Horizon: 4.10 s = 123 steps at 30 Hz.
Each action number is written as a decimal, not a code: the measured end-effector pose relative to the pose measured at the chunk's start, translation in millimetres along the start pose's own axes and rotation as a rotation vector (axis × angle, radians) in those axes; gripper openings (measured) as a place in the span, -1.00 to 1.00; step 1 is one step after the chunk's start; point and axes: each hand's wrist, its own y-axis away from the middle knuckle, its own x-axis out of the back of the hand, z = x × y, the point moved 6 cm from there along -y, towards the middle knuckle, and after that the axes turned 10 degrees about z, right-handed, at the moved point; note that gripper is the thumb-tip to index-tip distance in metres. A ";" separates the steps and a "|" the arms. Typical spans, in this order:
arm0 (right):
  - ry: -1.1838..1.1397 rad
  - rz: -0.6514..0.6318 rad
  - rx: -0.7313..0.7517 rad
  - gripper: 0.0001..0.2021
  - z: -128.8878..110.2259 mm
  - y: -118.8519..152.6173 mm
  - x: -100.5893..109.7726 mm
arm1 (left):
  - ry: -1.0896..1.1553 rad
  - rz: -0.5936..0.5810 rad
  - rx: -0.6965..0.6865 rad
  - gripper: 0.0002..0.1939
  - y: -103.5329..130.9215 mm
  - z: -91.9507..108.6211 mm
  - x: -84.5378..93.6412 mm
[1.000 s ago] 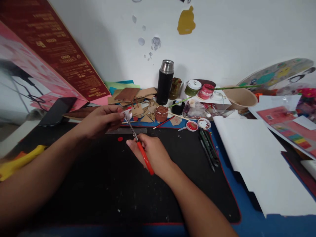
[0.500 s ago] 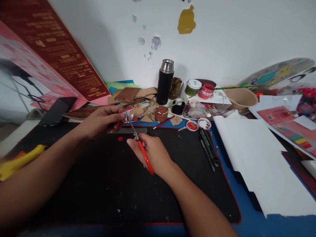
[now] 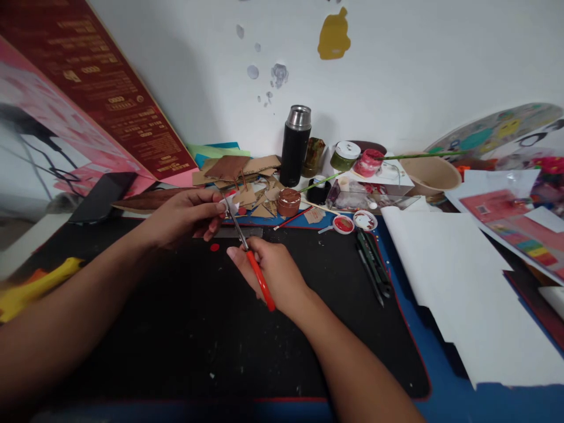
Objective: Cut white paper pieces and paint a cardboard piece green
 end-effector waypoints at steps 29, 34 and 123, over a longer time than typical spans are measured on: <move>0.069 -0.008 0.008 -0.63 0.1 0.5 0.7 | 0.029 0.000 0.029 -0.74 -4.2 -8.5 3.2; 0.068 -0.001 0.014 -0.62 -2.3 0.4 0.7 | 0.078 -0.021 0.032 -0.73 -5.3 -9.8 3.8; -0.065 -0.102 -0.007 -0.61 -2.1 3.2 -5.0 | -0.143 -0.045 -0.031 -0.73 2.6 4.0 8.5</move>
